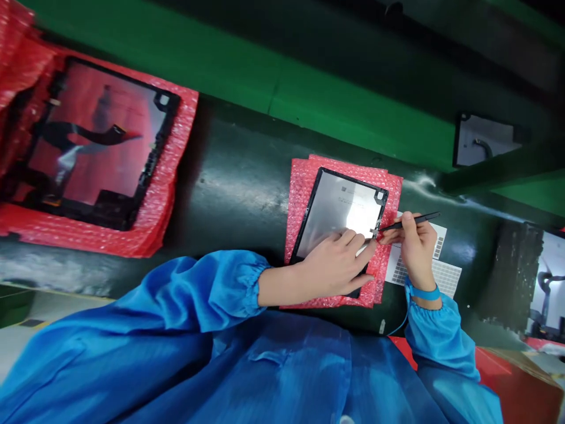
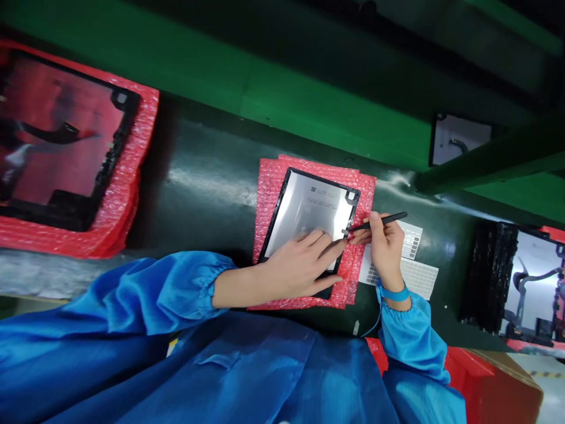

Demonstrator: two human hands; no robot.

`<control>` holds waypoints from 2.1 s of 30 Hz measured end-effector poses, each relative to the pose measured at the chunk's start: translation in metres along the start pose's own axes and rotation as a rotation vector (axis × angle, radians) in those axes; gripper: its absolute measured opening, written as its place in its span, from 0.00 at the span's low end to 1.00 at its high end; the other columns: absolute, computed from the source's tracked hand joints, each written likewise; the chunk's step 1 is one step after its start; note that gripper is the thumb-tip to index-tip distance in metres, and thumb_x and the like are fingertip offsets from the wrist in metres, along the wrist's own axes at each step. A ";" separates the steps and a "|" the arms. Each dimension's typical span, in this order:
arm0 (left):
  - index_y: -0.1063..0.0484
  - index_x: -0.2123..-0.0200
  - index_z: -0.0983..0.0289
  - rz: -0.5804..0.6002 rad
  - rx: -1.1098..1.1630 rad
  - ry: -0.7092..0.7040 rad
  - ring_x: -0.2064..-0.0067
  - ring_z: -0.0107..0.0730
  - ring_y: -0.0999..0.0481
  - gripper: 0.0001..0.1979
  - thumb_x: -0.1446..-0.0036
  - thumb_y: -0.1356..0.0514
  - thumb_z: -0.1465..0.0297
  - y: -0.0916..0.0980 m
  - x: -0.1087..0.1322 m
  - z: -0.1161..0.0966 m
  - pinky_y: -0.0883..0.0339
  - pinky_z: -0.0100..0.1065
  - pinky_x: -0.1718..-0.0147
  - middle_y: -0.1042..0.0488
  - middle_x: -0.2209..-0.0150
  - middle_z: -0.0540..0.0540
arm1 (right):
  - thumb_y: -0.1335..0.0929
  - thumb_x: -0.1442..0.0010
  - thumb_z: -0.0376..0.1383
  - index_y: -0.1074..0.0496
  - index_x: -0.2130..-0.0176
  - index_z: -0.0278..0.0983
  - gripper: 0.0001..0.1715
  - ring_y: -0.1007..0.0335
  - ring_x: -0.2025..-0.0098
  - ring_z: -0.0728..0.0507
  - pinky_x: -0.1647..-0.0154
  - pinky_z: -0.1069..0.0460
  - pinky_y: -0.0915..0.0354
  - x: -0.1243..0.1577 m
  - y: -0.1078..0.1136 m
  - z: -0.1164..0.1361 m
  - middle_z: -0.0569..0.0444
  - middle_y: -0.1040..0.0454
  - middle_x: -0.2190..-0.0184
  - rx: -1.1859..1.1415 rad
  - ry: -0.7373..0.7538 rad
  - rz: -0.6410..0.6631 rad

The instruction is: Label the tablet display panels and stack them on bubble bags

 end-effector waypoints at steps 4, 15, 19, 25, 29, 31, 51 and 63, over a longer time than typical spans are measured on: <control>0.32 0.33 0.73 0.002 0.000 -0.002 0.50 0.52 0.25 0.33 0.26 0.46 0.51 0.002 0.001 0.000 0.28 0.45 0.54 0.23 0.51 0.68 | 0.29 0.33 0.60 0.29 0.63 0.42 0.25 0.19 0.78 0.44 0.77 0.51 0.22 0.005 -0.001 -0.002 0.57 0.20 0.78 -0.009 -0.021 0.001; 0.32 0.33 0.74 0.008 0.020 -0.005 0.49 0.52 0.23 0.33 0.25 0.47 0.51 0.004 0.003 0.002 0.26 0.47 0.49 0.22 0.49 0.69 | 0.28 0.33 0.60 0.27 0.62 0.42 0.26 0.17 0.76 0.43 0.76 0.51 0.21 0.005 -0.005 -0.006 0.57 0.20 0.78 -0.019 -0.055 0.020; 0.33 0.33 0.76 -0.009 0.056 0.011 0.48 0.53 0.23 0.35 0.24 0.49 0.50 0.005 0.002 0.003 0.25 0.48 0.49 0.22 0.47 0.70 | 0.28 0.33 0.60 0.27 0.62 0.42 0.25 0.18 0.77 0.44 0.76 0.51 0.21 0.004 -0.007 -0.006 0.58 0.21 0.78 -0.033 -0.057 0.029; 0.36 0.31 0.85 -0.024 0.017 0.013 0.47 0.53 0.23 0.41 0.24 0.50 0.50 0.006 0.001 0.003 0.26 0.47 0.46 0.22 0.44 0.74 | 0.28 0.34 0.61 0.26 0.63 0.41 0.26 0.18 0.78 0.44 0.77 0.52 0.21 0.005 -0.008 -0.007 0.57 0.21 0.78 -0.050 -0.068 0.029; 0.38 0.30 0.86 0.060 -0.021 -0.001 0.50 0.53 0.23 0.41 0.24 0.50 0.51 0.002 -0.002 -0.002 0.25 0.47 0.50 0.22 0.47 0.74 | 0.28 0.34 0.61 0.27 0.62 0.42 0.27 0.18 0.77 0.44 0.76 0.51 0.21 0.003 -0.010 -0.008 0.57 0.21 0.78 -0.048 -0.079 0.045; 0.39 0.29 0.86 0.118 -0.069 0.012 0.51 0.54 0.23 0.41 0.24 0.49 0.51 -0.001 -0.004 -0.004 0.25 0.46 0.54 0.21 0.50 0.73 | 0.29 0.33 0.62 0.27 0.62 0.42 0.27 0.18 0.77 0.44 0.77 0.52 0.21 0.002 -0.006 -0.004 0.58 0.21 0.78 -0.036 -0.061 0.014; 0.28 0.32 0.74 0.098 -0.085 -0.233 0.30 0.66 0.32 0.49 0.36 0.43 0.35 -0.020 0.005 -0.082 0.45 0.55 0.33 0.33 0.29 0.77 | 0.26 0.30 0.50 0.22 0.61 0.40 0.16 0.16 0.75 0.41 0.71 0.48 0.18 0.089 0.074 -0.025 0.54 0.16 0.74 0.168 0.067 -0.133; 0.28 0.34 0.78 0.061 -0.093 -0.198 0.38 0.59 0.28 0.47 0.32 0.46 0.38 -0.017 -0.019 -0.074 0.39 0.48 0.43 0.32 0.29 0.76 | 0.28 0.29 0.51 0.24 0.58 0.40 0.17 0.16 0.72 0.43 0.67 0.48 0.18 0.053 0.075 -0.024 0.56 0.17 0.73 0.188 0.087 -0.165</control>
Point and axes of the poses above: each hand's wrist, its own x-axis away from the middle knuckle, its own y-axis out of the back of the hand, z = x × y, the point moved 8 cm from there along -x, towards the middle knuckle
